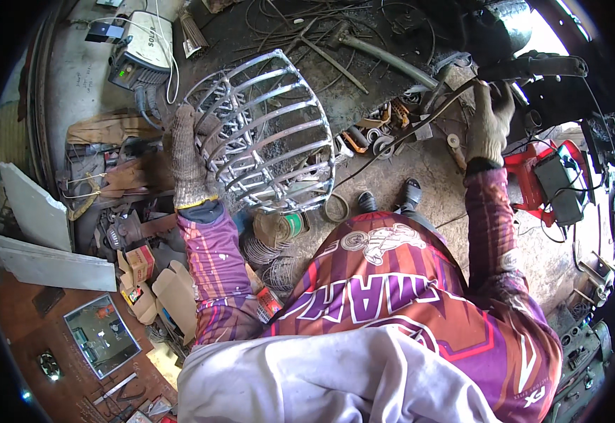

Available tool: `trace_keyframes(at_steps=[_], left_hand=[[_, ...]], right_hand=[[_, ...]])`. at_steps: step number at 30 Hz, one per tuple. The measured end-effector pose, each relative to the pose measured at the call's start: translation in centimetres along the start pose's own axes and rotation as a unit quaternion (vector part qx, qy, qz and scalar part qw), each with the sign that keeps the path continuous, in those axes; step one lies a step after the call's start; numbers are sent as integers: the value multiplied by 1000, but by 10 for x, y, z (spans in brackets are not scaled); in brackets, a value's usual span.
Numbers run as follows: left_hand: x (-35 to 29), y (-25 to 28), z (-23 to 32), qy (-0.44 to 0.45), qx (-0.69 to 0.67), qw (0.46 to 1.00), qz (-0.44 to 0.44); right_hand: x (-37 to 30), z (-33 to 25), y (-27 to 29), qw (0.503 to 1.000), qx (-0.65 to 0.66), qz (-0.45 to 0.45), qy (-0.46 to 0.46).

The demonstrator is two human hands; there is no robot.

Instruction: The person positions and welds a wire cage frame onto a metal base using a welding torch.

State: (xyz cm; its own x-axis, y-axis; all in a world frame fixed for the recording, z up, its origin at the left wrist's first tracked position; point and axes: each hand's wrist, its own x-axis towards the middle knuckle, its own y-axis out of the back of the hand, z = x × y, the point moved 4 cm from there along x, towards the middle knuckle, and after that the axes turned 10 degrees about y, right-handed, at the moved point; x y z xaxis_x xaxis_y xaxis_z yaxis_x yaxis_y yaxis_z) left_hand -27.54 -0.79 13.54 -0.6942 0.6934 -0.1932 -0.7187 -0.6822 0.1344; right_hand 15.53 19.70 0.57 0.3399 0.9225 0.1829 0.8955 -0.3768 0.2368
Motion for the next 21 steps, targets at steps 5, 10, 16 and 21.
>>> trace_keyframes(at_steps=[5, 10, 16, 21], left_hand=[[7, 6, -10, -5, -32, 999, -8], [7, 11, -18, 6, -20, 1000, -3], [5, 16, -21, 15, -49, 998, -35], [-10, 10, -18, 28, -75, 996, 50]], right_hand=[[13, 15, -13, 998, 40, 53, -11], [39, 22, -14, 999, 14, 24, 17], [53, 16, -14, 999, -18, 2, 34], [28, 12, -10, 994, -37, 96, 34]])
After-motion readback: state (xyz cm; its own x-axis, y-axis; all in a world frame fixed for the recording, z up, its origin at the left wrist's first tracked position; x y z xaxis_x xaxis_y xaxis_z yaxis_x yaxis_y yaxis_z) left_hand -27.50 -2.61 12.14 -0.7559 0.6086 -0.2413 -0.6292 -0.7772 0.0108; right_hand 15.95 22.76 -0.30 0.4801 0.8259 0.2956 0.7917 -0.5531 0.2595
